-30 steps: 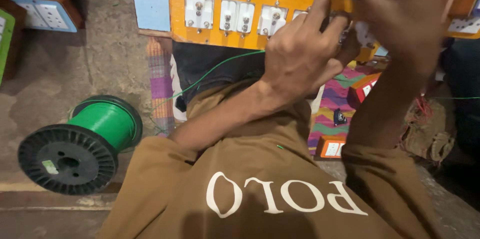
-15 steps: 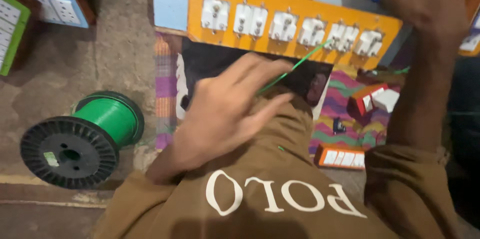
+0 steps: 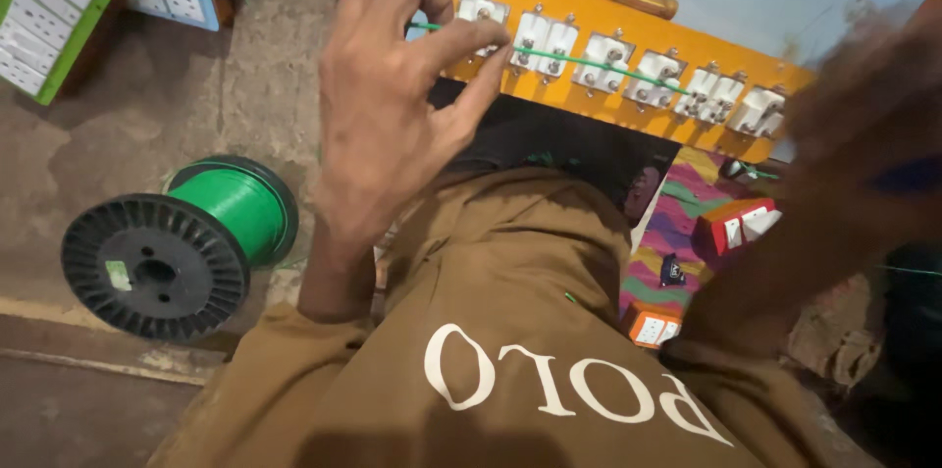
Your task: The person wires a row of white electrical switches mounted on a purple board using green wire. They strip wire ends with pliers, insert them into switch terminals, and tighten screws with a screwdriver. The person then flips the board to show the front and continues wiring a similar row of switches on an orange board.
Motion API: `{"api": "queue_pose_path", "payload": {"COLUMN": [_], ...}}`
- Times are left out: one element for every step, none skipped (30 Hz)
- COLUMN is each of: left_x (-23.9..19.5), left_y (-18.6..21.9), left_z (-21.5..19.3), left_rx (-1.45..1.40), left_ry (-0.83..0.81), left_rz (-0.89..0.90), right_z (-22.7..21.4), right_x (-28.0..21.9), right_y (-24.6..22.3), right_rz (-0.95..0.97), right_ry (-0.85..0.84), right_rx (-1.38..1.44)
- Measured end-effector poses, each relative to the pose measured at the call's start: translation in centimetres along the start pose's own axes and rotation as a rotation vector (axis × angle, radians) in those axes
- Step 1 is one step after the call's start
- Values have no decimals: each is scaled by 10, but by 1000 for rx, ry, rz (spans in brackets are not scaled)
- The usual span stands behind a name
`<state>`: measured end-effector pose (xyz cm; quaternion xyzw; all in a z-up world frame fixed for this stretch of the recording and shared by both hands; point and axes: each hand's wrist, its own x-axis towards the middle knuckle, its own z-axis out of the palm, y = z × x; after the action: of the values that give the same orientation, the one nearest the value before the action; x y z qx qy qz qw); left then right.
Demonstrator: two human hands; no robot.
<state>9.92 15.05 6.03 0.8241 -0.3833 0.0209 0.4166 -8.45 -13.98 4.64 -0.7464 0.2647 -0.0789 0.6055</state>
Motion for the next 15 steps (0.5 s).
{"api": "queue_pose_path", "payload": {"left_x": [-1, 1, 2, 4, 4, 2, -1, -4, -6, -9, -12, -14, -16, -16, -16], "left_y": [-2, -3, -3, -4, -4, -4, -3, -3, -3, -4, -4, -4, -5, -6, -7], "left_z": [1, 3, 5, 6, 8, 9, 10, 12, 14, 16, 18, 21, 23, 24, 25], "left_rx": [-18, 10, 38, 67, 75, 83, 90, 83, 77, 76, 76, 77, 77, 78, 78], "left_ry": [-8, 15, 38, 60, 68, 72, 76, 74, 73, 75, 78, 85, 91, 93, 94], "left_rz": [-27, 8, 43, 75, 75, 70, 64, 42, 19, -1, -20, -33, -46, -44, -41], "right_z": [25, 51, 74, 98, 119, 139, 153, 163, 171, 176, 180, 182, 182, 183, 183], "right_x": [-18, -32, -39, -46, -48, -48, -46, -43, -41, -39, -38, -40, -41, -41, -41], "right_y": [-1, -1, 1, 4, 7, 10, 12, 13, 14, 15, 16, 17, 19, 21, 23], "right_rz": [118, 200, 277, 362, 374, 394, 398, 361, 324, 289, 262, 237, 212, 204, 196], "right_ry": [-90, -195, -270, -352, -387, -420, -435, -415, -395, -377, -371, -361, -352, -345, -337], "right_rx": [157, 272, 362, 447, 474, 501, 508, 456, 404, 354, 371, 386, 401, 380, 359]}}
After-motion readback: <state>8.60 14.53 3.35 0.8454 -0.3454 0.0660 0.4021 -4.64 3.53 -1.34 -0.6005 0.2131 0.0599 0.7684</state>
